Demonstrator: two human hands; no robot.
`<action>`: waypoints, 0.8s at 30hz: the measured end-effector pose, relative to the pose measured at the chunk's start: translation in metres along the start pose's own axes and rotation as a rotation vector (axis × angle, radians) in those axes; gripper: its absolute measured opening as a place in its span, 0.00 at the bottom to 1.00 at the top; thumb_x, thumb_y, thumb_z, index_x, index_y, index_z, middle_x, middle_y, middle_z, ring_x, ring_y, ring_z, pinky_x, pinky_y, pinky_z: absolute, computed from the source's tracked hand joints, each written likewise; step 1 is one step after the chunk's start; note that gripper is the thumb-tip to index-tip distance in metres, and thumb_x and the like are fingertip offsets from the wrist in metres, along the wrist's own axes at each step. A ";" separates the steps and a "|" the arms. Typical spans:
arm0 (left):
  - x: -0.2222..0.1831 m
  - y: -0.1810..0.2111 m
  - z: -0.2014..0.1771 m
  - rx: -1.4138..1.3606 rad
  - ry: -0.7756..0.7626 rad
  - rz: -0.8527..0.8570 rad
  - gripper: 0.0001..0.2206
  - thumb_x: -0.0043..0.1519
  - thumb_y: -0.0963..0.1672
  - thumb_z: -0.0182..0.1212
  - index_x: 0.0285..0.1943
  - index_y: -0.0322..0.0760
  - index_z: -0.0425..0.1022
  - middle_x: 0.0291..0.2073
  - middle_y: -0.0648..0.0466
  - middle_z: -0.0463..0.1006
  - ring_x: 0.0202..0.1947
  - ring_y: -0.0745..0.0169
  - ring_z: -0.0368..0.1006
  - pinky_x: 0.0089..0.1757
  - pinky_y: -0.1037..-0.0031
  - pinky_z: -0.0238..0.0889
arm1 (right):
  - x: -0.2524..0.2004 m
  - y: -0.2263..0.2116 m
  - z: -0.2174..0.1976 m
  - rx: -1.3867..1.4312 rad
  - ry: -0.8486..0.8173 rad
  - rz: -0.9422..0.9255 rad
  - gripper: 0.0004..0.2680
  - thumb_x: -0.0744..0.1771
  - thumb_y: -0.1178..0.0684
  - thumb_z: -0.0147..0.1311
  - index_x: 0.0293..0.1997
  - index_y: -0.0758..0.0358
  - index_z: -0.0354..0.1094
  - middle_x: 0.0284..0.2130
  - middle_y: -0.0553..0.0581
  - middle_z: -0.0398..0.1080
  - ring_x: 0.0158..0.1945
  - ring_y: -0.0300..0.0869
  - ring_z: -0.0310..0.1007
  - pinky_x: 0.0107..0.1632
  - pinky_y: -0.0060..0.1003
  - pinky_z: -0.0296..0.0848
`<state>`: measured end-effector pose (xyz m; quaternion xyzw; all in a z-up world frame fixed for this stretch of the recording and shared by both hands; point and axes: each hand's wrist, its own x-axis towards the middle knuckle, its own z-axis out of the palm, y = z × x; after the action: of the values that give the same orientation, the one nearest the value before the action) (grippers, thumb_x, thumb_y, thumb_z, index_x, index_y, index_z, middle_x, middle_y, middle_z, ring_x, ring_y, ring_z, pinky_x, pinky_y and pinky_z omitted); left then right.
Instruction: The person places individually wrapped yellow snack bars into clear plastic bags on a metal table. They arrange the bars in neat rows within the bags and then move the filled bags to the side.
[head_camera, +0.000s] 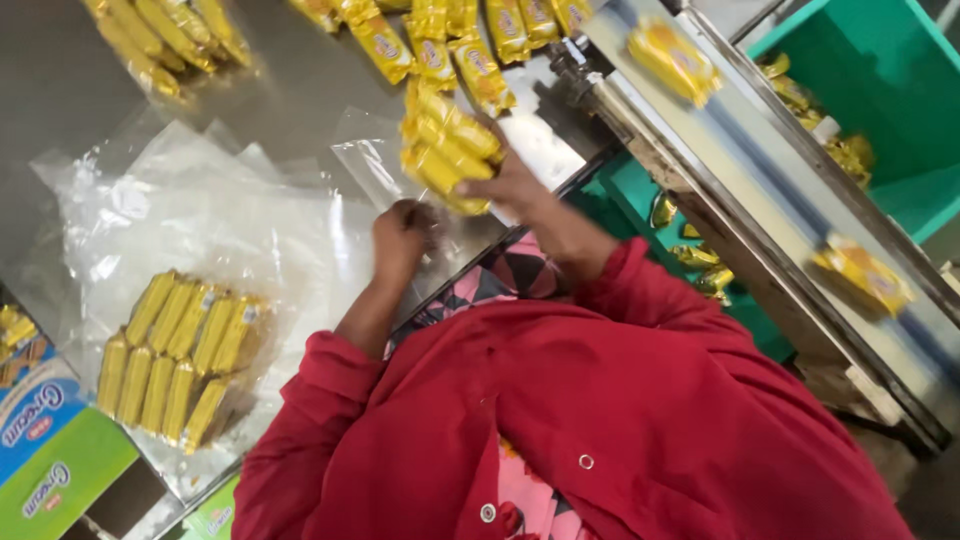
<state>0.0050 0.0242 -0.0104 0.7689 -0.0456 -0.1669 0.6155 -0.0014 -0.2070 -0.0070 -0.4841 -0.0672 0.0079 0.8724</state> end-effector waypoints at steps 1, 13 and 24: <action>0.003 -0.005 0.007 -0.149 -0.043 0.022 0.08 0.62 0.39 0.55 0.46 0.30 0.77 0.32 0.45 0.82 0.28 0.58 0.80 0.32 0.69 0.73 | 0.000 0.015 0.010 -0.053 0.052 -0.015 0.35 0.60 0.65 0.69 0.73 0.62 0.47 0.64 0.59 0.62 0.69 0.45 0.63 0.71 0.40 0.64; -0.002 -0.023 -0.037 0.272 0.232 0.372 0.21 0.56 0.36 0.65 0.61 0.31 0.75 0.47 0.42 0.77 0.42 0.50 0.75 0.41 0.70 0.72 | -0.012 0.002 -0.029 0.323 -0.054 0.215 0.29 0.59 0.67 0.61 0.67 0.63 0.53 0.59 0.62 0.66 0.62 0.51 0.70 0.64 0.47 0.71; -0.027 0.043 -0.015 0.174 0.178 0.559 0.23 0.58 0.35 0.59 0.64 0.37 0.71 0.62 0.43 0.71 0.55 0.43 0.76 0.47 0.63 0.74 | -0.043 0.004 0.073 -1.465 -0.324 -0.346 0.32 0.60 0.57 0.68 0.72 0.62 0.55 0.59 0.72 0.64 0.58 0.58 0.68 0.58 0.44 0.71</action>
<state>-0.0097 0.0358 0.0394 0.7879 -0.2154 0.0817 0.5711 -0.0534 -0.1470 0.0233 -0.9137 -0.2571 -0.1044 0.2970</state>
